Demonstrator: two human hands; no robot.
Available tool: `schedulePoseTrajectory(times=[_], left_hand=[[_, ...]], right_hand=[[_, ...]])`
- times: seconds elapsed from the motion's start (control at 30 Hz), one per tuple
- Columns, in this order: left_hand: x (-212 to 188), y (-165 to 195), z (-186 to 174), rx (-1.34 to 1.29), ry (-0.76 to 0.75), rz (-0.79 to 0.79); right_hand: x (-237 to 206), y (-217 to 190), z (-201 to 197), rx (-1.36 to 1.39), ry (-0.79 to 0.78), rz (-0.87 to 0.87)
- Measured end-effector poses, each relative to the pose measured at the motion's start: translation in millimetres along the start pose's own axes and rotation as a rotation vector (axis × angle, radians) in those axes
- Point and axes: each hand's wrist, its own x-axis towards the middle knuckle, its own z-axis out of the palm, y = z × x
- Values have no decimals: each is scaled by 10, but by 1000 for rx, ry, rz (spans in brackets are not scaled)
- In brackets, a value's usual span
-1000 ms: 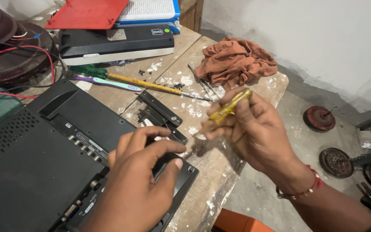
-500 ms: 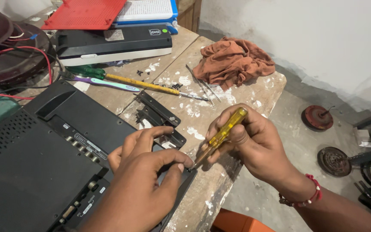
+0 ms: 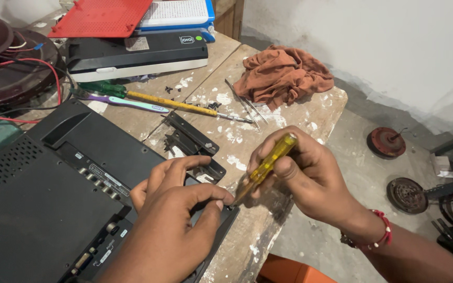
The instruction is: The person works on a television lying face-down on a cluttered workbench. They first handle the power cable at the TV's edge, then use a yellow-handled screwdriver to unscrew screws from the back panel, repositioning the TV and continuing to remove screws along its side.
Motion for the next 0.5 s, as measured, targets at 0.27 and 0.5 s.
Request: schedulePoseTrajectory(times=[0.27, 0.5], left_hand=[[-3, -27, 5, -5, -11, -14], [6, -53, 13, 32, -15, -12]], right_hand=[[137, -198, -11, -124, -176, -113], [161, -168, 65, -60, -198, -206]])
